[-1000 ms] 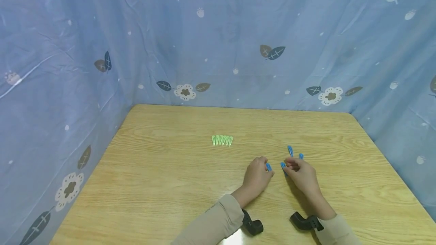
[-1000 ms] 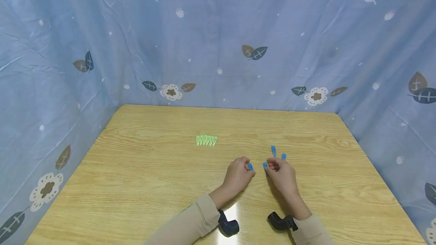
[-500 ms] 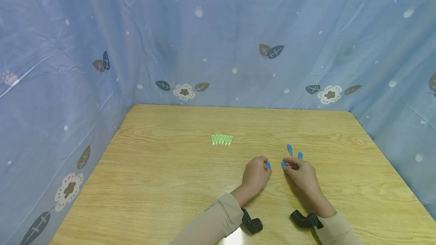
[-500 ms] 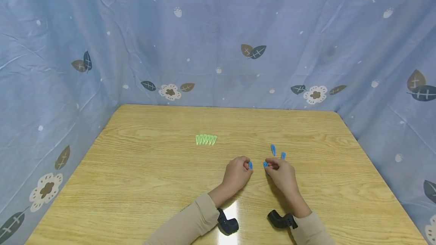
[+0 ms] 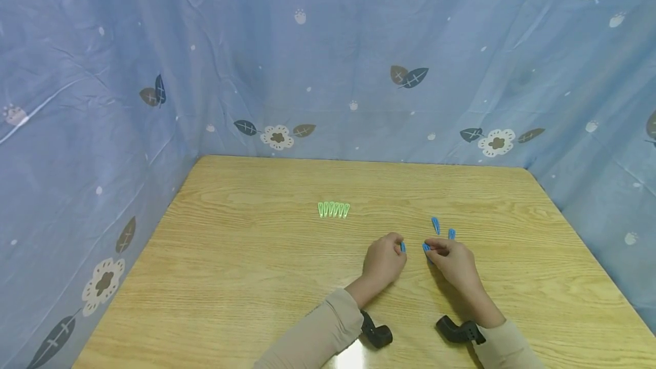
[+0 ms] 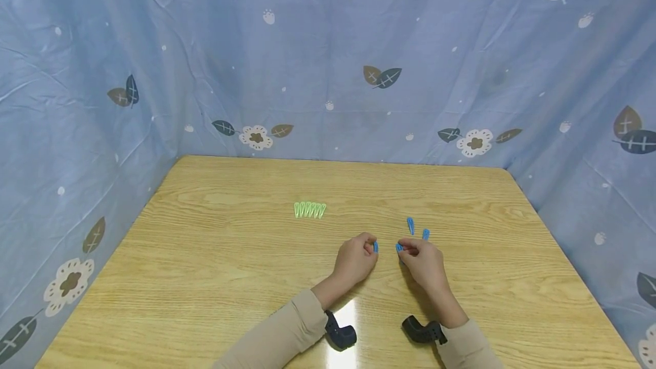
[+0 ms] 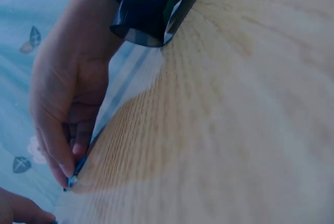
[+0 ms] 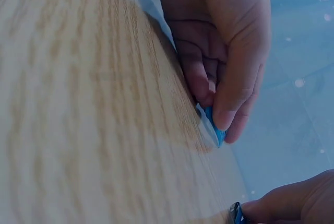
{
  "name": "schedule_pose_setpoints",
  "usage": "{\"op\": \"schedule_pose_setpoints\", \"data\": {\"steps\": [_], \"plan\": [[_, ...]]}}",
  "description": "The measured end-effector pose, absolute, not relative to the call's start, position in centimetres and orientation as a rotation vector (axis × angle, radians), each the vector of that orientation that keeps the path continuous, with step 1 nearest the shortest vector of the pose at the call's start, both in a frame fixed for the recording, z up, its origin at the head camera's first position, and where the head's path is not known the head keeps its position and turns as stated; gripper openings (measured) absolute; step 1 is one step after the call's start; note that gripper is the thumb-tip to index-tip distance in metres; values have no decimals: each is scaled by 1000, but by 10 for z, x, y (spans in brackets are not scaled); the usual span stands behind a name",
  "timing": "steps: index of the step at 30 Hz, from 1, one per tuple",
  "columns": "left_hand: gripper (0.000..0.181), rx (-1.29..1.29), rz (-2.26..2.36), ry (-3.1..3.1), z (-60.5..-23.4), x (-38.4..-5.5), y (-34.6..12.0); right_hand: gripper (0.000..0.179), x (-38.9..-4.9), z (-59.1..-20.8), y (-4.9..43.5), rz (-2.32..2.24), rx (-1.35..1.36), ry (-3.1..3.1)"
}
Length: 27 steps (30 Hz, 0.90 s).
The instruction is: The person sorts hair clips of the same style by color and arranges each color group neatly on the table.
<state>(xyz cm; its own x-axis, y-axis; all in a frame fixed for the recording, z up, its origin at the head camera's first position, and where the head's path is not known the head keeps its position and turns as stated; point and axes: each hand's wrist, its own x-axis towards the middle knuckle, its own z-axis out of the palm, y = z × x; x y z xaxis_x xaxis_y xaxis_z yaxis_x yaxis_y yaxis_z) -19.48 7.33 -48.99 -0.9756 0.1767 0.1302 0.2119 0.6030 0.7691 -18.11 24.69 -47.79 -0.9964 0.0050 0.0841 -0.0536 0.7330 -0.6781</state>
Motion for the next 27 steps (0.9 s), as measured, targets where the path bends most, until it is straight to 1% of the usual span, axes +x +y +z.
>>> {"op": "schedule_pose_setpoints", "data": {"steps": [5,14,18,21,24,27], "plan": [[29,-332,-1558,-2757,-491,-197,69,26,-182,-479,247,1135,21,-2848],[25,-340,-1872,-2662,-487,-201,60,26,-181,-477,246,1177,-16,-2853],[29,-373,-1991,-2627,-488,-202,52,26,-180,-476,246,1177,-16,-2853],[34,-423,-2028,-2599,-487,-204,44,26,-180,-476,246,1184,-19,-2854],[33,-456,-2011,-2578,-487,-207,34,26,-180,-477,247,1193,-17,-2852],[33,-425,-2012,-2553,-488,-212,21,25,-181,-479,248,1181,-2,-2842]]}}
